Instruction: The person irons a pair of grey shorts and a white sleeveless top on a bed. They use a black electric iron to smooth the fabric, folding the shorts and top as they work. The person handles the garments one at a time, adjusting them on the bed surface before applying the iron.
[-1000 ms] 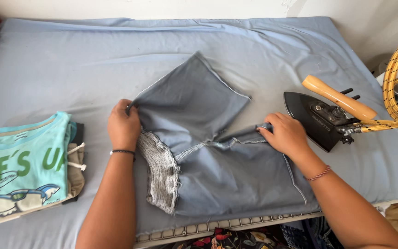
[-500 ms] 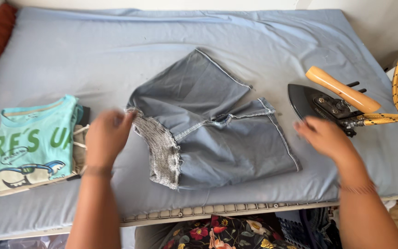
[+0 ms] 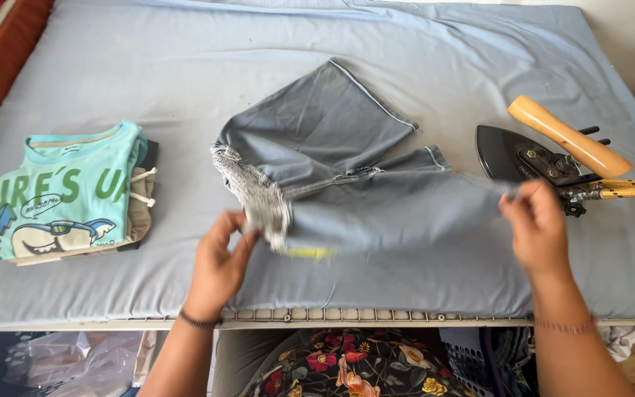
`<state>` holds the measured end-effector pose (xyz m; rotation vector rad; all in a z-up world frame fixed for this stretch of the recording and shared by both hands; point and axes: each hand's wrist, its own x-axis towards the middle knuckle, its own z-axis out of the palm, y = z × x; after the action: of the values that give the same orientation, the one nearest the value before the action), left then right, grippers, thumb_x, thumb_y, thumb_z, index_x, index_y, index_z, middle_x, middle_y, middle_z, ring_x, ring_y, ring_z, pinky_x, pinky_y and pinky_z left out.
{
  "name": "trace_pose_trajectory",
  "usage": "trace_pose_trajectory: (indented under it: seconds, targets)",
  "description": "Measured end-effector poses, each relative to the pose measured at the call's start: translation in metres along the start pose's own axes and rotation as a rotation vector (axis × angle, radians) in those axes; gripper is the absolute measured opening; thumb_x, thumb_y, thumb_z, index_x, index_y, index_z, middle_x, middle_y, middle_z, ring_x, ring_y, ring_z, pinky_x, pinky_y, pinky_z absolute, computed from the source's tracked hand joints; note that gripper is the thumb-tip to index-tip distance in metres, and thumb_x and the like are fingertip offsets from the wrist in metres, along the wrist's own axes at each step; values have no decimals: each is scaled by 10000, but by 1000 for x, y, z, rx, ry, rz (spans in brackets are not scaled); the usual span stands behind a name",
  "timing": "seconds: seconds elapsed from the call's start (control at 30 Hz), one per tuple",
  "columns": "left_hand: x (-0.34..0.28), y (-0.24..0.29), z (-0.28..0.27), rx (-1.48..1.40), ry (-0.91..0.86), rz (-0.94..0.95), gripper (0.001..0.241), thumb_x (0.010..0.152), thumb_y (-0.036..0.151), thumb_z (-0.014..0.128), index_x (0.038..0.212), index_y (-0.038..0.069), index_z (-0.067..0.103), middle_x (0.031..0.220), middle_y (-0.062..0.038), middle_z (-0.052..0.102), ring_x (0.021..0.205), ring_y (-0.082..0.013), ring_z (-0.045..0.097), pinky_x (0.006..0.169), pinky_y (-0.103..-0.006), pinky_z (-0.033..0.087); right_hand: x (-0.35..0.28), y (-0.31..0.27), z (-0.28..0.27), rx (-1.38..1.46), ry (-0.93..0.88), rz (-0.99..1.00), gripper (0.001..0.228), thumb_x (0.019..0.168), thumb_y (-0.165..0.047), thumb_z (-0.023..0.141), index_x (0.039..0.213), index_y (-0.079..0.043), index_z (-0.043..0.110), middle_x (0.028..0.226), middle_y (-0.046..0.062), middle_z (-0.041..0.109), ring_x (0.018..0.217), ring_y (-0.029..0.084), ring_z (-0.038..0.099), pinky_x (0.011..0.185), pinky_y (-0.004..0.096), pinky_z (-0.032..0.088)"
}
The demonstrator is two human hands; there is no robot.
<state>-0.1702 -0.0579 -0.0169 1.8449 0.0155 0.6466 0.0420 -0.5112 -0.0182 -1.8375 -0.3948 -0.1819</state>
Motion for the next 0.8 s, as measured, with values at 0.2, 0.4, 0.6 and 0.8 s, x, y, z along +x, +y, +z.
trace_pose_trajectory:
  seconds: [0.2, 0.4, 0.6, 0.8]
  targets:
    - [19, 14, -1, -405, 94, -76, 430, 943, -58, 588, 1338, 34, 447, 1138, -64, 675, 1009, -120, 651, 890, -268, 544, 41, -36, -2, 171, 89, -144, 286, 1092, 38, 629, 1338, -45, 510, 932, -52, 585, 830, 8, 499, 786, 171, 427]
    - [-16, 34, -25, 168, -214, -262, 453, 855, -9, 701, 1295, 98, 691, 808, -78, 688, 772, -148, 602, 782, -294, 507, -19, -48, -8, -343, -263, -19, 694, 830, -15, 705, 1481, -38, 468, 830, -49, 640, 638, 51, 513, 685, 206, 476]
    - [-17, 33, -20, 313, -291, -438, 523, 823, 117, 746, 1333, 182, 651, 743, -106, 680, 696, -140, 629, 689, -282, 539, -44, -24, -16, -113, -375, 126, 779, 906, -69, 659, 1617, -75, 344, 696, -56, 501, 702, 25, 525, 787, 188, 497]
    - [6, 32, -1, -108, -104, -312, 359, 914, -23, 602, 1244, 57, 719, 1052, -32, 764, 936, -94, 674, 824, -243, 547, -10, -62, -12, -69, -102, 98, 655, 939, 53, 589, 1570, -57, 450, 917, -25, 581, 742, 37, 456, 667, 181, 377]
